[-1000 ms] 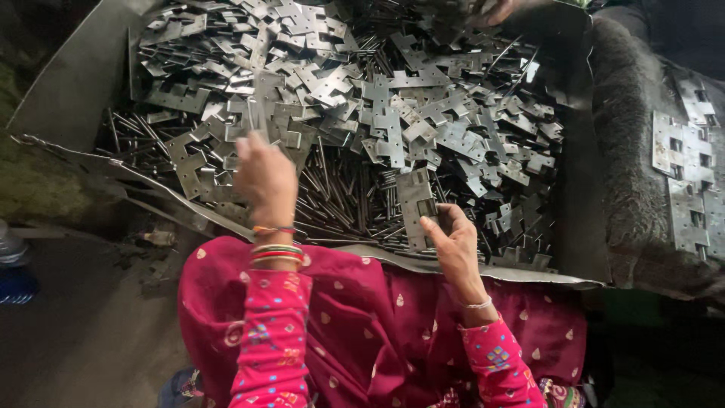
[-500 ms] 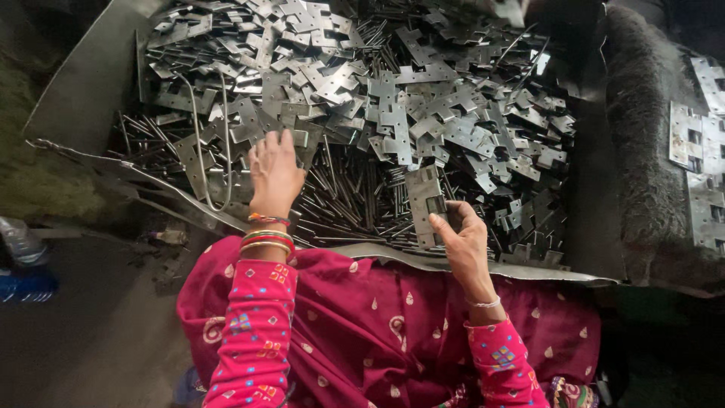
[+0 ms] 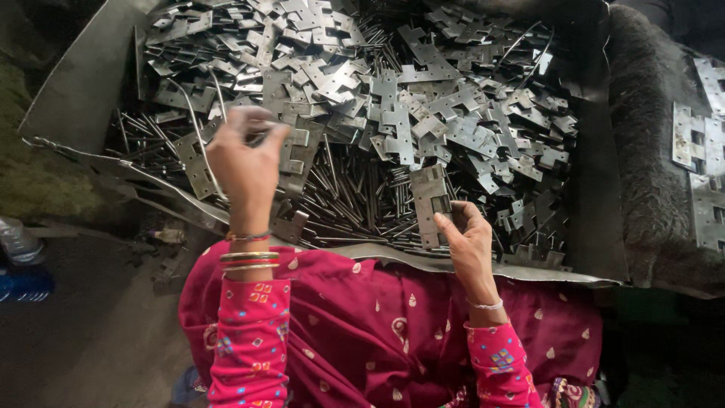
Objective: The person sits on the floor and repeatedly picks up metal hinge plates and pins from a large pile, inserts the pins into the hinge plates, and places the assembled hinges onto a nearby surface. The task continues with consistent hand movements and no visible tools.
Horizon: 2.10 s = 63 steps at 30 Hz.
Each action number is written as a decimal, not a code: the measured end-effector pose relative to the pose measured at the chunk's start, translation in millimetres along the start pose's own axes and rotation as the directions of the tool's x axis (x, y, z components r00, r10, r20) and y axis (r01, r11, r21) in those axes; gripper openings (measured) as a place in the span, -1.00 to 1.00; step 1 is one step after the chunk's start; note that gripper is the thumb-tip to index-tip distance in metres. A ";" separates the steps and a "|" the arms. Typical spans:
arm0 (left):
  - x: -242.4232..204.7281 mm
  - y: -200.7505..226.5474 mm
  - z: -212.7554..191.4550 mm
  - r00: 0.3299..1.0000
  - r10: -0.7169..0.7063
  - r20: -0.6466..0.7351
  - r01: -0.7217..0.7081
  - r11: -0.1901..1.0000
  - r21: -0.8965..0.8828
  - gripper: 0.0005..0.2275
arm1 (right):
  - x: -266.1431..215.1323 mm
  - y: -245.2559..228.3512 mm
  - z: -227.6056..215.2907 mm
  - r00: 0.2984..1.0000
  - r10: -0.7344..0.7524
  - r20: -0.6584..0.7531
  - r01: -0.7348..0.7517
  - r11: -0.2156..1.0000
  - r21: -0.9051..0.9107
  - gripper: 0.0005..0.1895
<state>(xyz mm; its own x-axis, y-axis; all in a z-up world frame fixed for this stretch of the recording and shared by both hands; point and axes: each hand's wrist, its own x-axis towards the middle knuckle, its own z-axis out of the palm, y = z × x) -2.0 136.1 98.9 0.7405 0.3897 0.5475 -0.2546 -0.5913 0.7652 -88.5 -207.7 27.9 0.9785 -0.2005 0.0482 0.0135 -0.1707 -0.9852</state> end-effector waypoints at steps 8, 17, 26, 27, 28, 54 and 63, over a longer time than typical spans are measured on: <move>5.5 -36.5 -8.8 0.966 -0.165 -0.201 0.076 0.918 -0.390 -0.78 | -2.0 -1.7 -0.8 1.000 0.007 -0.012 -0.007 1.000 -0.008 -0.74; -5.6 -33.9 5.3 0.859 -0.314 0.403 0.370 0.927 -0.066 -0.87 | -1.5 -2.9 -0.8 1.000 -0.001 -0.017 0.001 1.000 0.007 -0.73; -2.3 -34.4 -6.4 0.767 -0.131 0.629 0.621 -0.097 -0.778 -0.64 | -0.6 2.7 -1.3 1.000 -0.013 -0.016 0.013 1.000 0.001 -0.73; -7.3 -33.1 0.7 0.784 -0.077 0.616 0.612 -0.073 -0.787 -0.59 | -0.4 2.6 -1.1 1.000 -0.014 -0.014 0.014 1.000 0.009 -0.73; -9.9 -31.3 4.7 0.798 -0.023 0.602 0.601 -0.049 -0.798 -0.53 | -0.2 2.6 -1.1 1.000 -0.014 -0.013 0.014 1.000 0.016 -0.73; -79.8 -28.7 118.5 0.833 -0.130 0.539 -0.269 0.755 0.597 -0.74 | -4.7 -5.2 4.5 0.995 -0.056 -0.080 0.041 0.984 -0.176 -0.72; -51.4 -1.6 91.9 0.672 -0.294 0.680 0.527 0.835 -0.159 -0.77 | -6.1 -8.4 4.4 0.995 -0.024 -0.097 0.014 0.995 -0.100 -0.70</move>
<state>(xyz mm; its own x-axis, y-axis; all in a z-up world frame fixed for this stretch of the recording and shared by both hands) 17.5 52.2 38.3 0.9952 -0.0441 -0.0876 0.0786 -0.1759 0.9813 -93.7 -200.7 35.1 0.9534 -0.2889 0.0872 0.0064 -0.2696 -0.9630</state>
